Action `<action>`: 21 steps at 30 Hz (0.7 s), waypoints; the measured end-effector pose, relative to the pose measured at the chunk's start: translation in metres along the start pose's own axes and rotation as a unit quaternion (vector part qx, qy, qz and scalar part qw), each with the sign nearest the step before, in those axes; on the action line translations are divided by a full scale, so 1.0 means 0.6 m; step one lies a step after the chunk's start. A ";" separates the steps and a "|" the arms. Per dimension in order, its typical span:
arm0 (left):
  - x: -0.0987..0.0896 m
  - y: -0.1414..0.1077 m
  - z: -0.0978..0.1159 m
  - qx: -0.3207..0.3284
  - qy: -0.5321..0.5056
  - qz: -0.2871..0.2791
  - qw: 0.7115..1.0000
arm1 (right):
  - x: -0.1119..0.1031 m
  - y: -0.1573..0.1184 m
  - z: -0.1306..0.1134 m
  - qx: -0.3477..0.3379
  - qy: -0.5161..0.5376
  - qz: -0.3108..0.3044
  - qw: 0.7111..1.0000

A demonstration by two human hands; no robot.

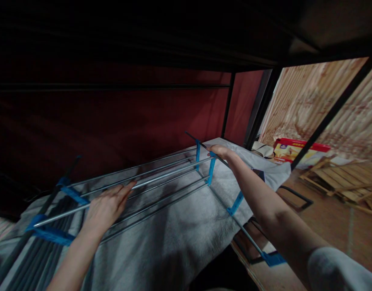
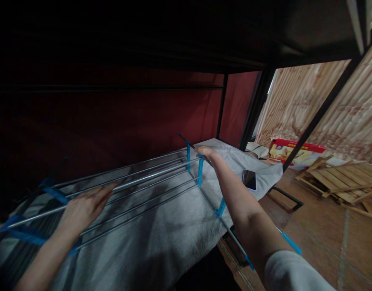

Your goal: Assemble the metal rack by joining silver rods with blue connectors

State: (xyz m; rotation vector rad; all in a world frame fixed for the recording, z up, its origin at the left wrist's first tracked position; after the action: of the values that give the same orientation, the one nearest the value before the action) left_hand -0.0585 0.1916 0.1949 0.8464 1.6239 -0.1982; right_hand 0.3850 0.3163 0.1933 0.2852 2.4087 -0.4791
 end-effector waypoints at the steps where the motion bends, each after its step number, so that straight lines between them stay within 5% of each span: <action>1: 0.001 -0.001 0.001 -0.002 0.004 -0.004 1.000 | 0.009 0.003 0.009 0.014 -0.001 -0.012 1.000; 7: 0.009 -0.009 0.006 -0.009 0.006 -0.008 1.000 | 0.035 0.000 0.041 0.029 0.091 -0.096 0.991; 21: 0.028 -0.023 0.011 -0.025 -0.045 0.006 0.999 | 0.036 -0.007 0.056 0.039 0.159 -0.090 0.982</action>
State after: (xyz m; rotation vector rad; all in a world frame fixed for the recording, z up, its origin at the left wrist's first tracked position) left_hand -0.0622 0.1848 0.1733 0.7971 1.5326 -0.1835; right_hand 0.3862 0.3002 0.1561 0.1886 2.7471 -0.6520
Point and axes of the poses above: each hand's wrist, its own y-axis towards the middle knuckle, its own x-axis out of the palm, z = x × y, the point moved 8 cm from there along y, towards the middle knuckle, and after that the axes turned 13 degrees about x, right-handed, at the moved point
